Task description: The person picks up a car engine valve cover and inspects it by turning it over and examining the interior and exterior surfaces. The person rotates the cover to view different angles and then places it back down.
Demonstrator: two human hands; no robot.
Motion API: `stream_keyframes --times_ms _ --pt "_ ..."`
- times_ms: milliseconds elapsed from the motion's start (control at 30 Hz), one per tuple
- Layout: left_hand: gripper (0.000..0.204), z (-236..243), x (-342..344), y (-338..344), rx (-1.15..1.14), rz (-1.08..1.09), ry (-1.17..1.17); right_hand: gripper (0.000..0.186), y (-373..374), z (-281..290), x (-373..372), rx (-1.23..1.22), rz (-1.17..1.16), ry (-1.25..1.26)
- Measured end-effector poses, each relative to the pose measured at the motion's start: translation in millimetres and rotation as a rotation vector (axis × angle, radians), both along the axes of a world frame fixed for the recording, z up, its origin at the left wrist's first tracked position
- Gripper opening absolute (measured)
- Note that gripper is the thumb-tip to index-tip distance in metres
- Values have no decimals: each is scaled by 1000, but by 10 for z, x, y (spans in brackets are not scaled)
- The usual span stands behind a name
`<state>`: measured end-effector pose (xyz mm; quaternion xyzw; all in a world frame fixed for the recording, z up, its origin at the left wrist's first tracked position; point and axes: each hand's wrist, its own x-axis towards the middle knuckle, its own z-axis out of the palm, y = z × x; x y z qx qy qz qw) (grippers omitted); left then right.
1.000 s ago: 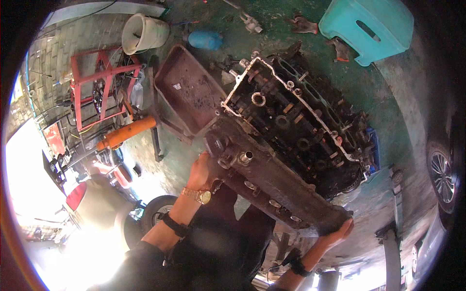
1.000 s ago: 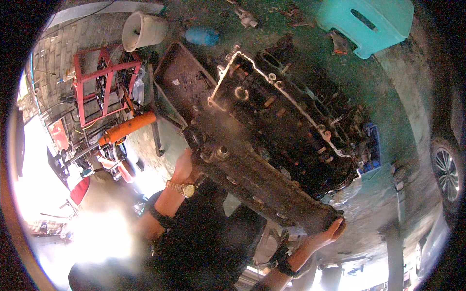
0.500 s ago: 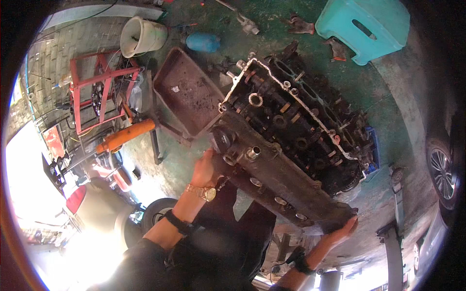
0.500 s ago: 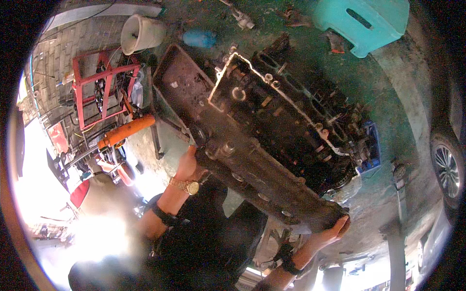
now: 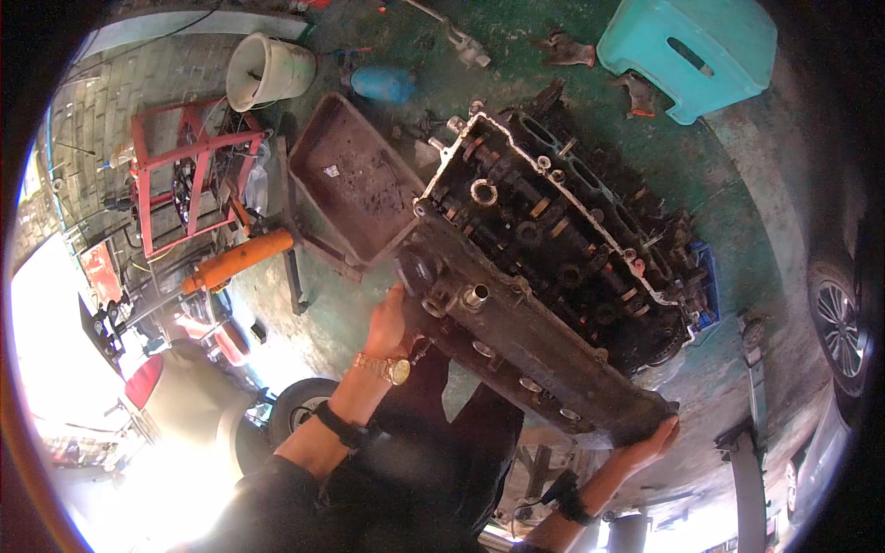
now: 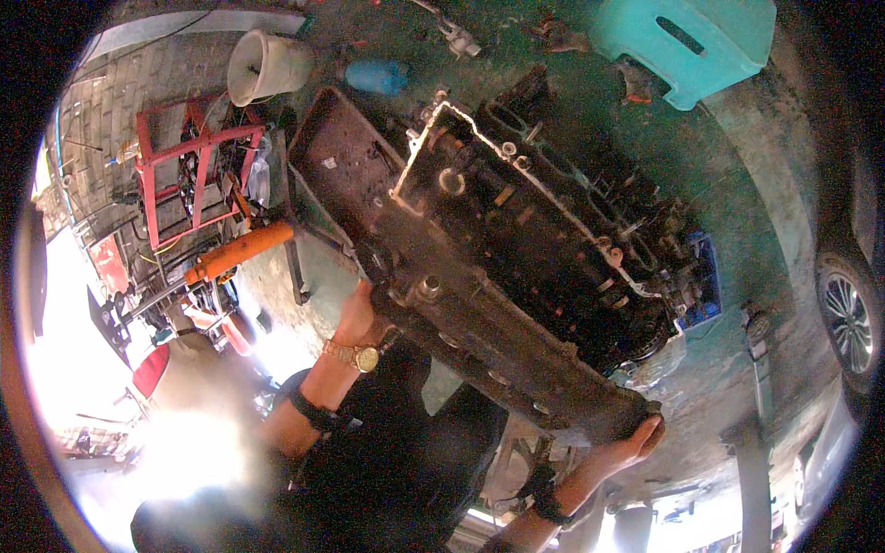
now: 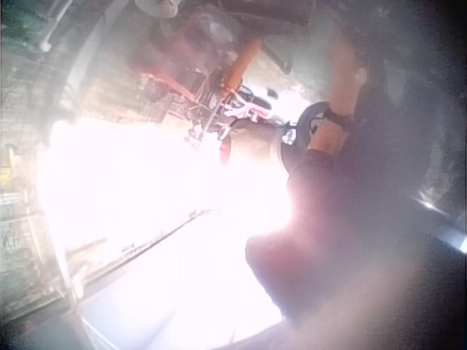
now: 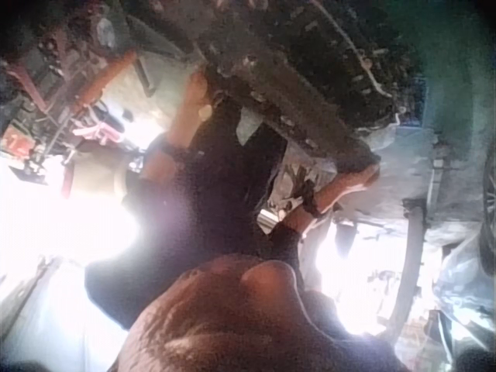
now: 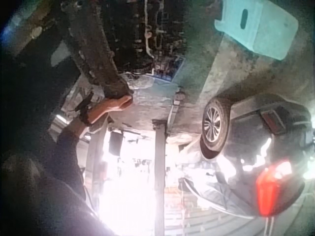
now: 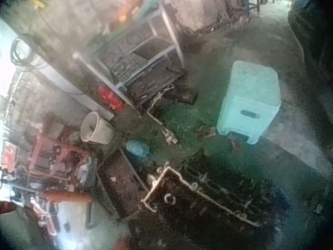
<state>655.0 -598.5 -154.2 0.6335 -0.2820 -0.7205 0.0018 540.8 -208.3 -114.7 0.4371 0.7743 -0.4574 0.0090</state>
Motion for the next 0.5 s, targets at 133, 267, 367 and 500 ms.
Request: stream_keyframes --times_ms 133,267,367,500 --pt "39 -91 98 -91 11 34 45 53 140 -35 171 274 179 8" --pt "33 48 115 -201 -90 -134 -75 53 224 84 401 183 135 86" --pt "29 247 156 -153 -212 -130 113 49 326 178 598 276 128 65" --pt "28 582 473 -180 46 15 112 40 502 283 806 237 302 18"
